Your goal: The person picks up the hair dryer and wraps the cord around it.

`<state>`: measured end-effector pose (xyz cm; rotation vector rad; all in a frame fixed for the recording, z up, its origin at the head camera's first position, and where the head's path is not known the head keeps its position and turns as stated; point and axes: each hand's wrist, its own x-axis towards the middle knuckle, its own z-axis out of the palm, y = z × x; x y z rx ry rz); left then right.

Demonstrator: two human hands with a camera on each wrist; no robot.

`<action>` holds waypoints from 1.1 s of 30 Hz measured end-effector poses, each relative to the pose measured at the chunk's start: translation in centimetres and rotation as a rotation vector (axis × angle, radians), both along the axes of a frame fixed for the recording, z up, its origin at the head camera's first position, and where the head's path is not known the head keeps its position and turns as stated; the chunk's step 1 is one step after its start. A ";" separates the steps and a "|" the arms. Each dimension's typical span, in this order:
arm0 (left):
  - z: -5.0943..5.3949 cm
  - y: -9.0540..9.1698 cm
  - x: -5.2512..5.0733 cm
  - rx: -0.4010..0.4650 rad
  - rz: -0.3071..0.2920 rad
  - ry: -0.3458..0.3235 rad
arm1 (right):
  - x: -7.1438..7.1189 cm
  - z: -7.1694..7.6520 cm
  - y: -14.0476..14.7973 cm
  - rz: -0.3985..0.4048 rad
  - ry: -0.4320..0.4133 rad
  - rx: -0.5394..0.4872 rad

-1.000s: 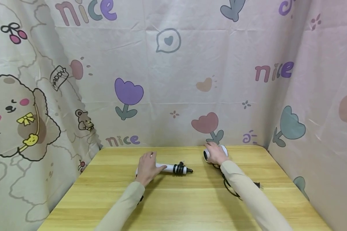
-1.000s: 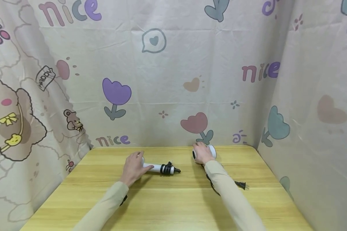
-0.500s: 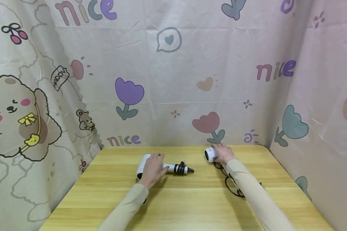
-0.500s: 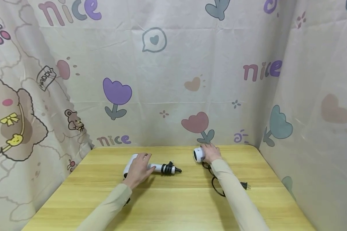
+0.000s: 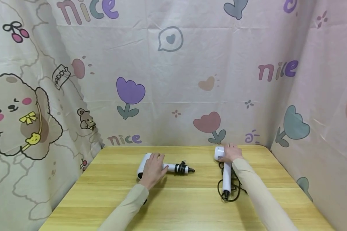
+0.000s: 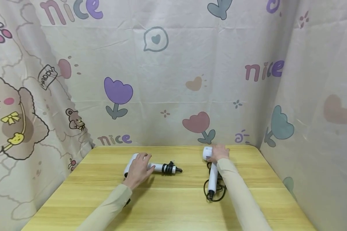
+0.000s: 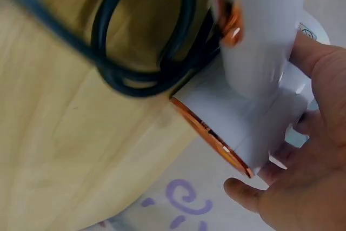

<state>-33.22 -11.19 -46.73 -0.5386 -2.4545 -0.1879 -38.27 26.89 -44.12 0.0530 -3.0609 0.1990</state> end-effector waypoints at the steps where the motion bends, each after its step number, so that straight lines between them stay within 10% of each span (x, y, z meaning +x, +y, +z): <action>1: 0.0 0.0 0.0 0.005 -0.006 -0.005 | 0.0 0.0 0.3 -0.017 -0.014 -0.026; 17: -0.1 1.0 0.5 0.060 -0.113 -0.020 | 1.6 -0.5 6.2 -0.060 -0.160 -0.318; 33: 2.5 5.0 2.0 0.637 -0.408 -0.573 | 3.2 2.0 6.2 -0.080 -0.113 -0.939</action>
